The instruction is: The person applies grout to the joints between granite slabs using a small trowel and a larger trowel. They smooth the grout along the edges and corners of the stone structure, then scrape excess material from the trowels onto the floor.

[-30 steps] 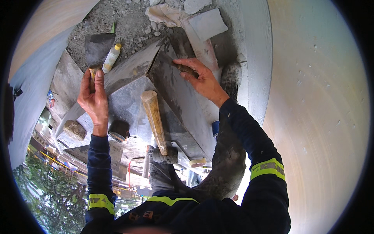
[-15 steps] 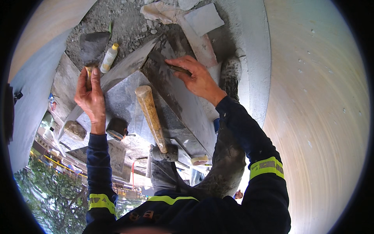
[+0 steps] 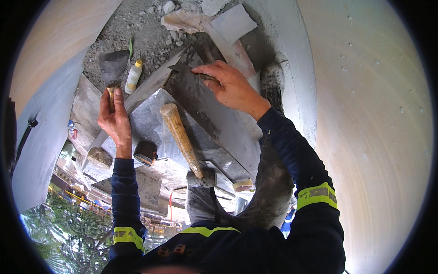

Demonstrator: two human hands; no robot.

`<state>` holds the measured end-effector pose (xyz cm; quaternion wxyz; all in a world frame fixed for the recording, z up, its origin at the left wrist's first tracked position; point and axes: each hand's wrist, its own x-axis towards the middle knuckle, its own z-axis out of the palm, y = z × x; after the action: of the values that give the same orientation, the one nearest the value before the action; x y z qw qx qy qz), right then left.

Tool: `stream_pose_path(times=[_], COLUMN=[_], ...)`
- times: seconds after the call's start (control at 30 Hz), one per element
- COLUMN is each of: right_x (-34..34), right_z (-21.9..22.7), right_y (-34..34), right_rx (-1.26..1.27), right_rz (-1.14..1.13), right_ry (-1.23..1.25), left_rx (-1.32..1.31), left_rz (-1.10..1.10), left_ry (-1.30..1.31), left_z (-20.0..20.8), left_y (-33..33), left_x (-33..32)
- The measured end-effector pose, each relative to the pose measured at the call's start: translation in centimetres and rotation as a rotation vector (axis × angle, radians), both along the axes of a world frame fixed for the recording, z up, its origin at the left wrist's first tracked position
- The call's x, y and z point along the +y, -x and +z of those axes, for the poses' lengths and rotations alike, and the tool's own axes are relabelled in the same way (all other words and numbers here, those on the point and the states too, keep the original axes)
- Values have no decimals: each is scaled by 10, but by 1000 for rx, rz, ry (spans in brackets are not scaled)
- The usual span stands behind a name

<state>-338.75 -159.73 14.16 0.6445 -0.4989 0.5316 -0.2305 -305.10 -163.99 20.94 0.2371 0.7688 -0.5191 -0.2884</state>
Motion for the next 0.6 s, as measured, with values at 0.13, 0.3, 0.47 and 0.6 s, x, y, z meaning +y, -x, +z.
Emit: stream_pose_path(times=[0.13, 0.3, 0.47, 0.6], right_x=[6, 23, 5, -19], right_z=[8, 30, 28, 61], right_y=[3, 18, 37, 8], right_rx=[49, -4, -17, -153], right_rz=[41, 67, -22, -328], right_ry=[60, -101, 12, -176], left_rx=[39, 42, -50, 36], left_rz=[14, -5, -17, -11], left_ry=[0, 18, 73, 73], left_z=[0, -2, -6, -4], left_y=[1, 0, -4, -3], left_x=[0, 1, 3, -2])
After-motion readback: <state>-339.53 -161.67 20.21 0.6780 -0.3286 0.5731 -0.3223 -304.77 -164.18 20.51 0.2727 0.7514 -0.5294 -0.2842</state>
